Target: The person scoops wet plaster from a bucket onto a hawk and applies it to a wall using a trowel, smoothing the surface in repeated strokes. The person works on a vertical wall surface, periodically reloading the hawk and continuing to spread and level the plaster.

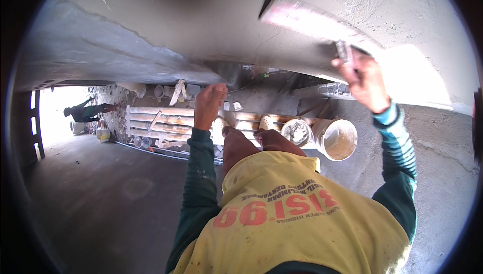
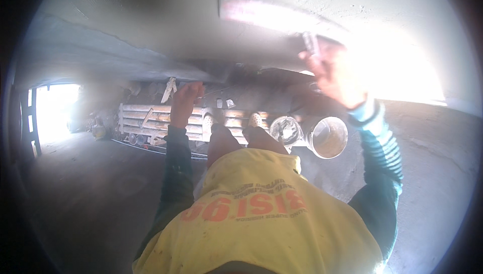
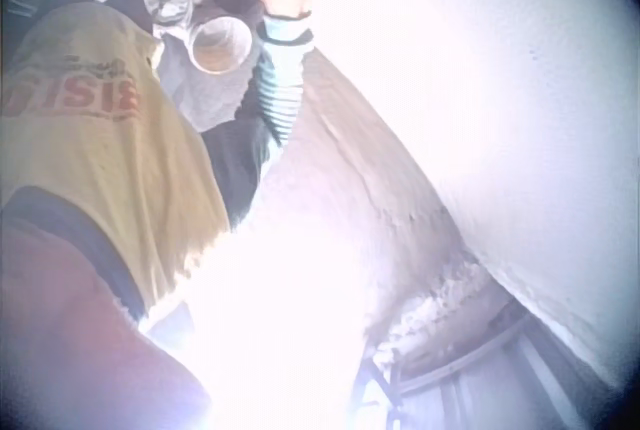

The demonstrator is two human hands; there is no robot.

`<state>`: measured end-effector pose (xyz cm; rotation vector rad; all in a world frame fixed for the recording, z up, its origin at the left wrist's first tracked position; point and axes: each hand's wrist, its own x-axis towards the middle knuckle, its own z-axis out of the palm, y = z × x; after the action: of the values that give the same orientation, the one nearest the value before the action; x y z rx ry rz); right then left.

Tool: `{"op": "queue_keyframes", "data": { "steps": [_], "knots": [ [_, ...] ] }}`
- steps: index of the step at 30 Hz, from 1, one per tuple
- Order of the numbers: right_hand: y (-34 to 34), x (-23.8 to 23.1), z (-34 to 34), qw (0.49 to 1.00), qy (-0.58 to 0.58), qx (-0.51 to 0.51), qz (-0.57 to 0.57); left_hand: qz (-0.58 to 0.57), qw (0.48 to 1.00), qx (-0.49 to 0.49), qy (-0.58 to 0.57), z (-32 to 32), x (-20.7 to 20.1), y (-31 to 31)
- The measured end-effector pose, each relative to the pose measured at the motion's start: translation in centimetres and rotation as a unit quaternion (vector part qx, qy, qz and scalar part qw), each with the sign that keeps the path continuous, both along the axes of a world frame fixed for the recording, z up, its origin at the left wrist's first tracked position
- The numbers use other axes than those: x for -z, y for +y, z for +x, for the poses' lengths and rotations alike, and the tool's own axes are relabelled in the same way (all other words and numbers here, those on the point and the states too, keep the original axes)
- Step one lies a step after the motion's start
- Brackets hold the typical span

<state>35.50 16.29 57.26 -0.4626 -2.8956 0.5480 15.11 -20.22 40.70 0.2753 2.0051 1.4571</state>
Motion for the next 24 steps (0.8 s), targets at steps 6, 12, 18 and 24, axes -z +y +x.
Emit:
{"op": "queue_keyframes", "data": {
  "steps": [6,12,18,24],
  "knots": [
    [3.3,-16.6,4.0,0.992,0.086,0.02,-0.091,0.065,0.998,0.007,0.009,-0.2,-0.4,1.8],
    [2.7,-20.1,8.6,0.984,0.157,0.088,0.011,0.065,0.997,-0.029,0.014,-0.9,-0.3,0.5],
    [-7.0,8.2,-0.3,0.99,-0.058,-0.053,0.119,0.055,0.998,-0.044,0.004,-0.9,1.7,-2.4],
    [-10.8,27.6,-7.2,0.991,0.046,-0.065,0.104,0.019,0.994,-0.095,-0.043,0.6,1.8,-6.1]
  ]
}}
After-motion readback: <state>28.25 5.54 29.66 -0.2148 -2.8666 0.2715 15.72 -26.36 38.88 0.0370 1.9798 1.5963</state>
